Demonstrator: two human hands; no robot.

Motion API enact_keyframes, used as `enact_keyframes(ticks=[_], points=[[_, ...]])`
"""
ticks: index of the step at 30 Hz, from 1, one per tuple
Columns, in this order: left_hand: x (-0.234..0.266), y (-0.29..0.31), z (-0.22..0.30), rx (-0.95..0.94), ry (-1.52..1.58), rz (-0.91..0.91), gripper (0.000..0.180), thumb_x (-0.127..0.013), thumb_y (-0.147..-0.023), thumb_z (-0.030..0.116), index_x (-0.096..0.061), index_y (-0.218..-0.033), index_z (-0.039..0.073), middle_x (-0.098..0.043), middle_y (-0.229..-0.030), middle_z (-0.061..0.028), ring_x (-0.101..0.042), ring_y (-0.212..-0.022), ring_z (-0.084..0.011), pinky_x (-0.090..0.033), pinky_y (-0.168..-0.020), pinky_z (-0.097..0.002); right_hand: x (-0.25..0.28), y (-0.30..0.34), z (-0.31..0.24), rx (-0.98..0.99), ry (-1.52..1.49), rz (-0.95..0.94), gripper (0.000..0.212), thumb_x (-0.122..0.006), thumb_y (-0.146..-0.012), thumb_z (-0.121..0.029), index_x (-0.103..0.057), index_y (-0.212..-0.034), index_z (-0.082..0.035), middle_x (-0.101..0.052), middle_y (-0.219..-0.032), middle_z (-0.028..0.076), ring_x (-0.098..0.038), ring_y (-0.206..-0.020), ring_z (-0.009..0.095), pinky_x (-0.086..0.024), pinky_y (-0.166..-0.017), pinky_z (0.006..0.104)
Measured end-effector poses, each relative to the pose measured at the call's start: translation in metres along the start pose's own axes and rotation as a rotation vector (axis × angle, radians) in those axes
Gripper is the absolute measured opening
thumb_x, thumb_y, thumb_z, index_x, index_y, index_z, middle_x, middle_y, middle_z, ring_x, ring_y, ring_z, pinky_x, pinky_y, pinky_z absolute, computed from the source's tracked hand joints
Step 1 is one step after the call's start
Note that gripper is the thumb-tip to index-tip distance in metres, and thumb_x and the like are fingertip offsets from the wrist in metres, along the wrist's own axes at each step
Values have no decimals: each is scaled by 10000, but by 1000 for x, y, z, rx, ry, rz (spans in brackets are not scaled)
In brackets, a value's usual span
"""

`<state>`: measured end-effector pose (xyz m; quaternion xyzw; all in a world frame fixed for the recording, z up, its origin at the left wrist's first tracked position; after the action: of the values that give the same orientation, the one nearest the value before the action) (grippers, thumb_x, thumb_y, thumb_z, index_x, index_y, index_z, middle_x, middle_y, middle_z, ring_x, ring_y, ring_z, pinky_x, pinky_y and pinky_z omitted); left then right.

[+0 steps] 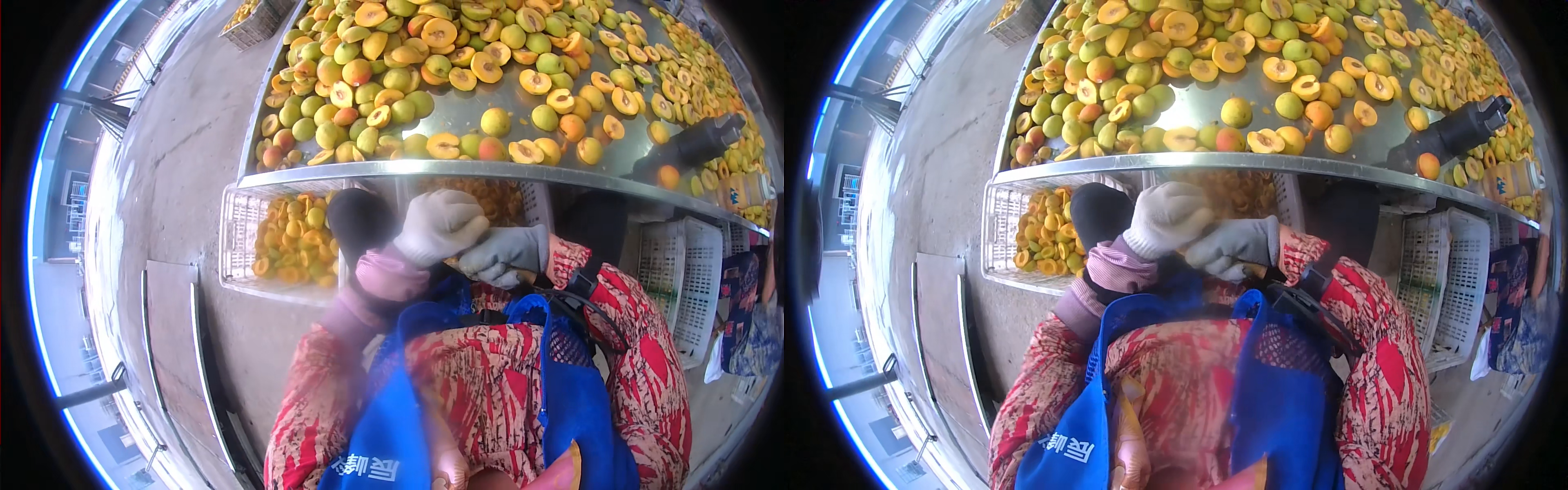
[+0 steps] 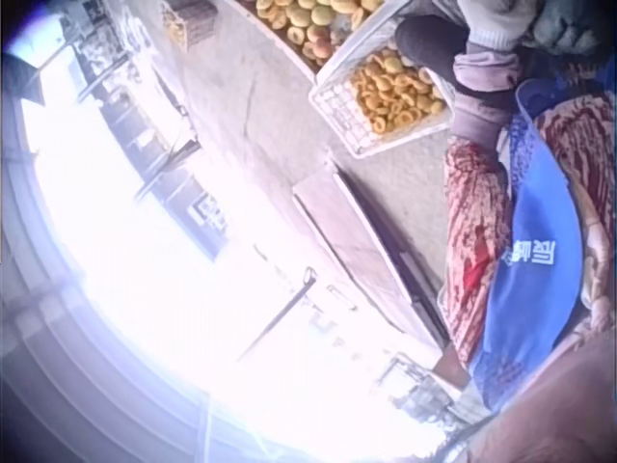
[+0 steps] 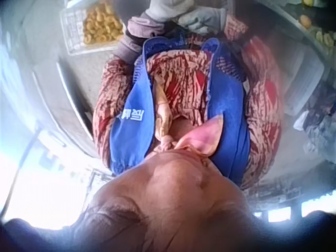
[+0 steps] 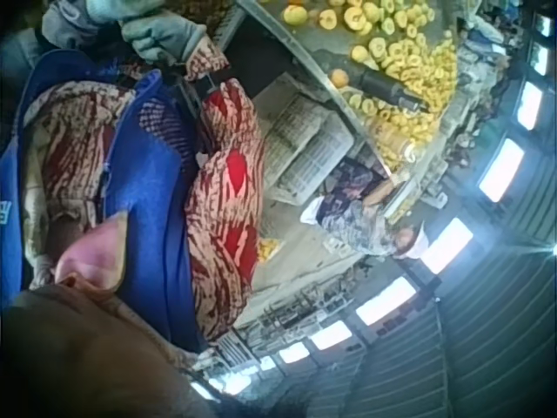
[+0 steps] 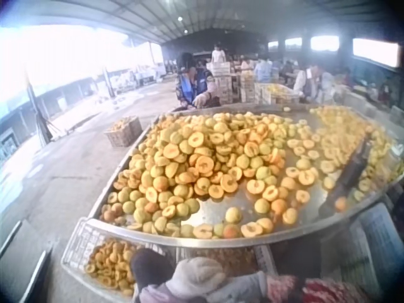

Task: Using a metal pitting tool to remove the pits from halved apricots on a processing table.

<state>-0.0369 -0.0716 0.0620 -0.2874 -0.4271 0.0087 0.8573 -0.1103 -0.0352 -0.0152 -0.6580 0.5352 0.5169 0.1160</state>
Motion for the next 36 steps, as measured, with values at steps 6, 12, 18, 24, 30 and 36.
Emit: enact_keyframes(ticks=[6,12,18,24,30,36], points=[[-45,15,-50,1173,1066,69,182,-599,-857,173,-642,-912,5,-630,-760,-68,-622,-678,-167,-501,-542,-270,7,25,-14,86,-44,82,72,-540,-914,-132,-513,-976,-108,-354,-561,-84,-300,-390,-5,-233,-331,161],[-40,15,-86,1118,1307,659,338,-554,-916,329,-625,-956,0,-641,-796,-90,-625,-683,-171,-520,-621,-281,1,20,-21,236,-294,-91,38,-558,-909,-134,-528,-931,-144,-355,-530,-73,-318,-377,29,-235,-311,188],[1,56,-151,1149,1147,989,315,-696,-816,269,-584,-961,13,-634,-789,-112,-610,-618,-211,-496,-516,-333,107,7,-5,72,880,752,169,-546,-876,-196,-538,-970,-55,-474,-580,-3,-444,-419,116,-385,-374,266],[146,66,-179,833,-738,386,507,-698,-689,145,-525,-1161,77,-626,-912,-112,-605,-860,-324,-490,-784,-424,140,31,4,93,596,997,290,-555,-855,-258,-503,-1061,-61,-568,-707,46,-538,-512,138,-432,-432,289],[207,108,-253,1409,-820,272,341,-551,-831,286,-600,-1115,104,-617,-1077,-166,-560,-1056,-344,-449,-886,-420,119,27,-19,243,848,965,249,-538,-853,-258,-498,-999,-60,-564,-701,51,-523,-474,133,-441,-443,289],[184,101,-289,1398,-700,-113,348,-560,-815,265,-596,-1126,113,-599,-1164,-174,-533,-1132,-359,-444,-927,-418,130,48,-3,144,632,1023,281,-552,-852,-255,-535,-1058,-63,-564,-733,49,-525,-560,135,-438,-523,288]])
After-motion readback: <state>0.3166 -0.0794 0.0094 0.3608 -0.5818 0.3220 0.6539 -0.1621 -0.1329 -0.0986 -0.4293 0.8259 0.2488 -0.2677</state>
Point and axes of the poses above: each hand's wrist, its own y-axis away from the middle knuckle, its own x-axis out of the back of the hand, z = x × y, the point moved 9 cm from there along -y, towards the middle knuckle
